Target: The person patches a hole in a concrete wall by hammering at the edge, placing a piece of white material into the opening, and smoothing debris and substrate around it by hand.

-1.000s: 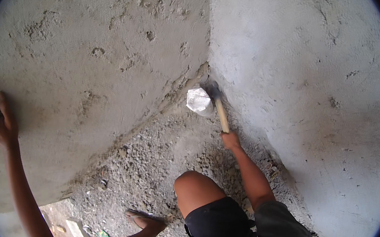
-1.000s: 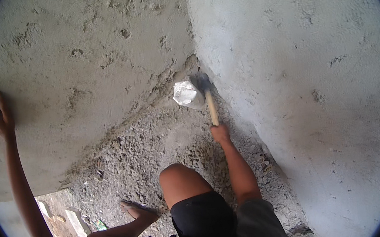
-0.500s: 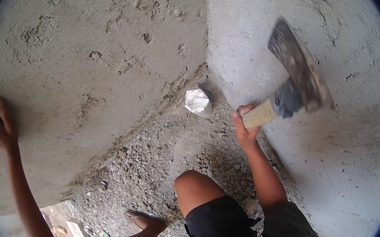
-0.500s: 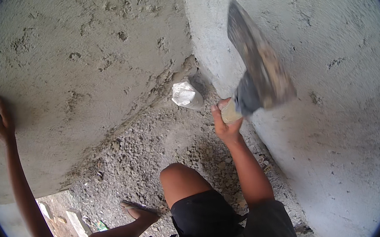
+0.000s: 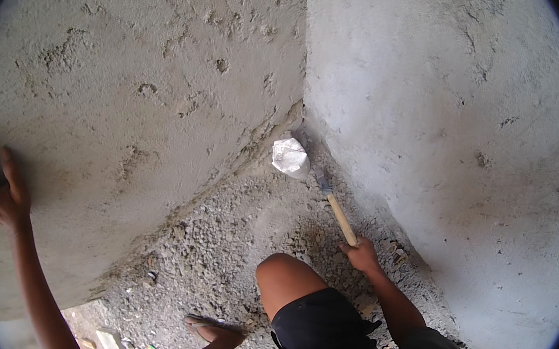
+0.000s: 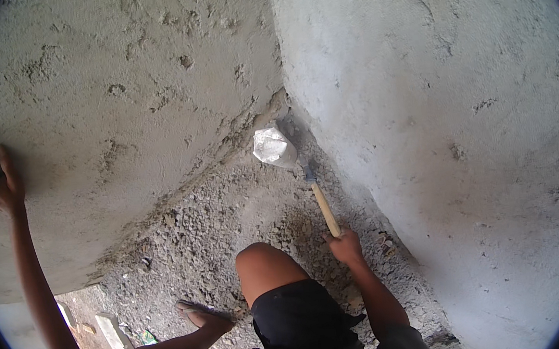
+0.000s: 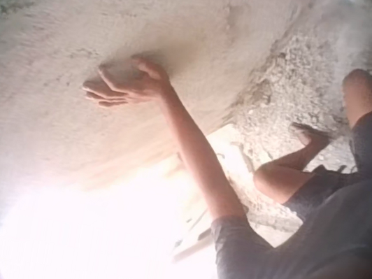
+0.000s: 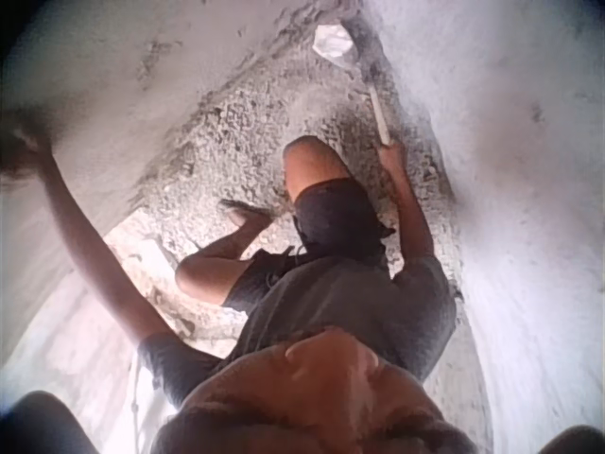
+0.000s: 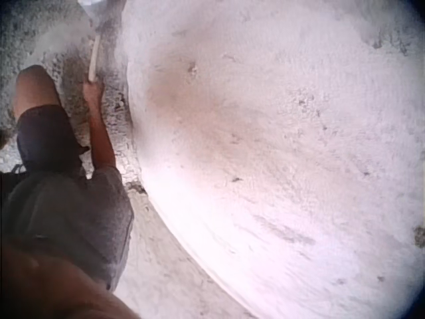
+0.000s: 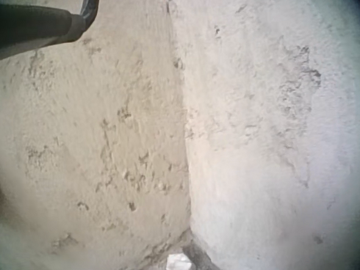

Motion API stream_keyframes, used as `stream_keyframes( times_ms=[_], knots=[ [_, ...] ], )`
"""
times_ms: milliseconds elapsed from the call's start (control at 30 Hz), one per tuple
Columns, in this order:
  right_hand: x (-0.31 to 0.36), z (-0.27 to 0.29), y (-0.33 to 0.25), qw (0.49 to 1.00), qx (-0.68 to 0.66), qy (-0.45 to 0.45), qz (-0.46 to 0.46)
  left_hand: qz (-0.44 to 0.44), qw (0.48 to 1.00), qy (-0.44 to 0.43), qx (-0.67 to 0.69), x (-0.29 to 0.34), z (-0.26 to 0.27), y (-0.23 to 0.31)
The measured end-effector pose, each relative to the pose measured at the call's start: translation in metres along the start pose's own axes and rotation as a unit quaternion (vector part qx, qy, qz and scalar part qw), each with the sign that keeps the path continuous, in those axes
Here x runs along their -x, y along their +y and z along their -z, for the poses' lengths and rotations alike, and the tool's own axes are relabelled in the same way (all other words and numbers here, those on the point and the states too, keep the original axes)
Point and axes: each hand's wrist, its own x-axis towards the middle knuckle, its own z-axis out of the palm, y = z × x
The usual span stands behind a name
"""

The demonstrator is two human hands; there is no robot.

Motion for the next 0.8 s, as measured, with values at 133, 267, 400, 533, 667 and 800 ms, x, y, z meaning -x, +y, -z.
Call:
stream_keyframes(
  times_ms=[133, 267, 400, 533, 667, 800],
  knots=[
    [-0.002, 0.020, -0.064, 0.989, -0.105, 0.026, 0.100, 0.006, 0.999, -0.035, -0.029, 0.016, -0.002, -0.033],
    [-0.072, 0.010, -0.102, 0.979, -0.083, 0.113, 0.151, 0.024, 0.992, -0.091, -0.089, 0.038, -0.006, -0.039],
    [-0.132, -0.039, -0.059, 0.973, -0.048, 0.161, 0.159, 0.018, 0.995, -0.070, -0.064, 0.041, -0.008, -0.054],
    [-0.122, -0.046, -0.003, 0.993, 0.086, 0.066, -0.043, 0.077, 0.992, -0.084, -0.045, 0.045, -0.009, -0.034],
    [-0.037, -0.049, 0.075, 0.993, 0.099, 0.060, -0.014, 0.012, 0.999, -0.044, -0.029, 0.024, -0.004, -0.026],
    [0.038, -0.009, 0.062, 0.997, 0.062, 0.032, -0.039, 0.025, 0.998, -0.019, -0.061, 0.008, 0.000, -0.005]
  ],
)
